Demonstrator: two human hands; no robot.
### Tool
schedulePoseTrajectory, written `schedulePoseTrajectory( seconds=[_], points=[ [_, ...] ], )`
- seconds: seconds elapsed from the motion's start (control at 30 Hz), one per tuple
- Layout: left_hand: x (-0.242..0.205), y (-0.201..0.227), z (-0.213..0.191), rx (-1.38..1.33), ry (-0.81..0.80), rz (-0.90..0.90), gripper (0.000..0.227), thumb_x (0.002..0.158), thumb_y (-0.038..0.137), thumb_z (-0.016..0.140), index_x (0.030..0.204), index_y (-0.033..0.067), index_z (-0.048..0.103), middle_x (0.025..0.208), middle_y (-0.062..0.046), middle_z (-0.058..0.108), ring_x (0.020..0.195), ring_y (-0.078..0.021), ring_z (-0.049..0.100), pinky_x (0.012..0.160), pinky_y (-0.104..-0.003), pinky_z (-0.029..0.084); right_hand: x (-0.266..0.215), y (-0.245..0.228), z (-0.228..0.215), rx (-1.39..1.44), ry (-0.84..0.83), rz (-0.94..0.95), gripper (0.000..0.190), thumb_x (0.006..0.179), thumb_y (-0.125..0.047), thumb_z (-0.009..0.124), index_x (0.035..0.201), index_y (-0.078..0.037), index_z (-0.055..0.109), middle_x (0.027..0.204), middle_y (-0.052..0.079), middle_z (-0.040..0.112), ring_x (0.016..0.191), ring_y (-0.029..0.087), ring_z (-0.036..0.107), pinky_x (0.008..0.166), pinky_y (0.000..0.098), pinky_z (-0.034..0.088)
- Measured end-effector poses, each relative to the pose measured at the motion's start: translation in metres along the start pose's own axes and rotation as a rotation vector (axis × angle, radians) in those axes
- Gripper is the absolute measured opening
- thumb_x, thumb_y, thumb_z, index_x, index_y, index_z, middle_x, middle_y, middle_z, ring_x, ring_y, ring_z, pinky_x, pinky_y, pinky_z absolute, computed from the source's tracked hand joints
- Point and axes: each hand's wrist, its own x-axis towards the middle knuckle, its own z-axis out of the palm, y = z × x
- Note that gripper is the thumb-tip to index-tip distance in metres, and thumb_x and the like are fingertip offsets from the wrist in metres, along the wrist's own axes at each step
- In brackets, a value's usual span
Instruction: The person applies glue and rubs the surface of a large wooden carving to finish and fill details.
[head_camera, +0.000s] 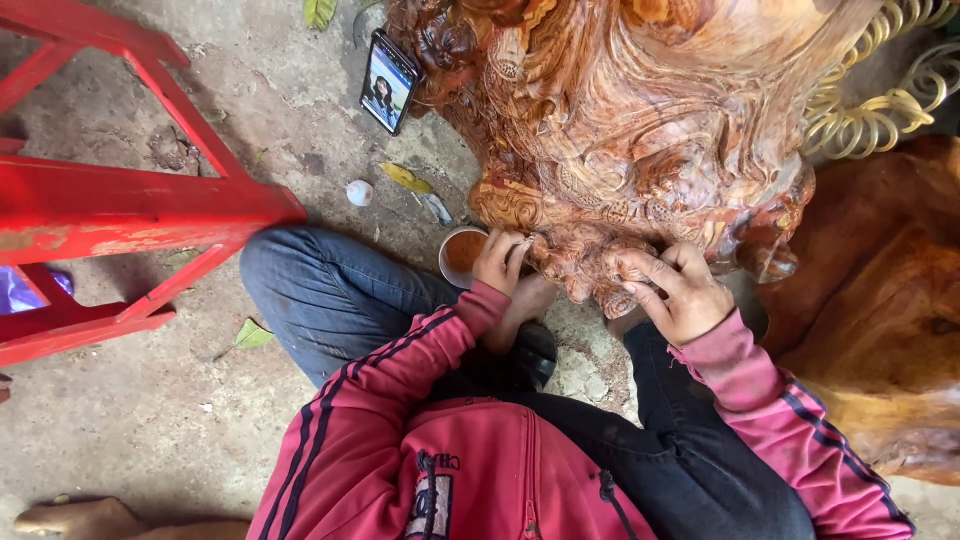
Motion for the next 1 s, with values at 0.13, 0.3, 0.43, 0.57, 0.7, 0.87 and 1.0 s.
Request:
schedulePoseTrajectory(
  seconds=[0.13, 0.3, 0.43, 0.57, 0.7, 0.87, 1.0],
  points=[
    [0.006, 0.014, 0.002, 0.039, -0.014, 0.038, 0.013, 0.102, 0.035, 0.059, 0.106, 0.0247, 0.066, 0.096, -0.003, 0.060, 0.091, -0.0333, 0.069, 0.079, -0.042, 0.060, -0.003, 0.004, 0.006, -0.009, 0.005, -0.013, 0.039, 0.093, -0.045, 0.069, 0.132, -0.047, 0.067, 0.101, -0.005, 0.052, 0.075, 0.030, 0.071, 0.065, 0.0475, 0.062],
    [-0.012, 0.018, 0.014, 0.029, 0.007, -0.009, 0.021, 0.106, 0.033, 0.051, 0.105, 0.0151, 0.063, 0.093, -0.012, 0.060, 0.092, -0.0405, 0.068, 0.079, -0.047, 0.057, -0.002, 0.005, 0.005, -0.040, 0.045, -0.043, 0.040, 0.092, -0.048, 0.069, 0.132, -0.050, 0.066, 0.101, -0.007, 0.052, 0.074, 0.028, 0.070, 0.063, 0.0449, 0.062],
    [-0.052, -0.008, 0.041, -0.157, 0.010, -0.232, 0.023, 0.106, 0.034, 0.052, 0.108, 0.0129, 0.060, 0.095, -0.016, 0.063, 0.097, -0.0427, 0.068, 0.087, -0.047, 0.056, 0.000, 0.003, 0.003, 0.009, -0.015, 0.002, 0.040, 0.093, -0.046, 0.068, 0.132, -0.050, 0.065, 0.103, -0.005, 0.052, 0.078, 0.032, 0.071, 0.068, 0.0492, 0.063],
    [-0.051, -0.007, 0.049, -0.241, 0.108, -0.511, 0.022, 0.105, 0.039, 0.048, 0.111, 0.0204, 0.057, 0.098, -0.019, 0.071, 0.102, -0.0444, 0.068, 0.097, -0.051, 0.054, -0.002, 0.002, 0.001, -0.036, -0.003, -0.003, 0.040, 0.093, -0.047, 0.068, 0.133, -0.052, 0.064, 0.103, -0.007, 0.052, 0.076, 0.029, 0.071, 0.067, 0.0463, 0.063],
    [-0.030, 0.028, 0.050, -0.215, 0.213, -0.456, 0.012, 0.103, 0.030, 0.056, 0.101, 0.0186, 0.058, 0.090, -0.013, 0.070, 0.098, -0.0349, 0.071, 0.087, -0.042, 0.056, -0.003, 0.002, 0.002, -0.006, -0.010, 0.004, 0.040, 0.094, -0.047, 0.067, 0.133, -0.051, 0.064, 0.104, -0.006, 0.053, 0.077, 0.031, 0.071, 0.068, 0.0478, 0.063],
    [-0.046, 0.026, 0.063, -0.296, 0.287, -0.503, 0.014, 0.103, 0.020, 0.060, 0.097, 0.0083, 0.054, 0.091, -0.020, 0.067, 0.100, -0.0365, 0.069, 0.092, -0.043, 0.053, -0.001, -0.002, -0.003, -0.005, -0.020, 0.008, 0.039, 0.094, -0.046, 0.067, 0.132, -0.050, 0.065, 0.102, -0.004, 0.053, 0.076, 0.033, 0.071, 0.068, 0.0490, 0.063],
    [-0.052, -0.004, 0.089, -0.279, 0.314, -0.597, 0.013, 0.101, 0.022, 0.061, 0.099, 0.0113, 0.055, 0.095, -0.016, 0.070, 0.103, -0.0350, 0.070, 0.094, -0.044, 0.054, -0.004, 0.000, 0.000, 0.011, 0.001, -0.015, 0.039, 0.095, -0.044, 0.067, 0.134, -0.049, 0.065, 0.100, -0.004, 0.052, 0.076, 0.032, 0.071, 0.065, 0.0491, 0.063]
  ],
)
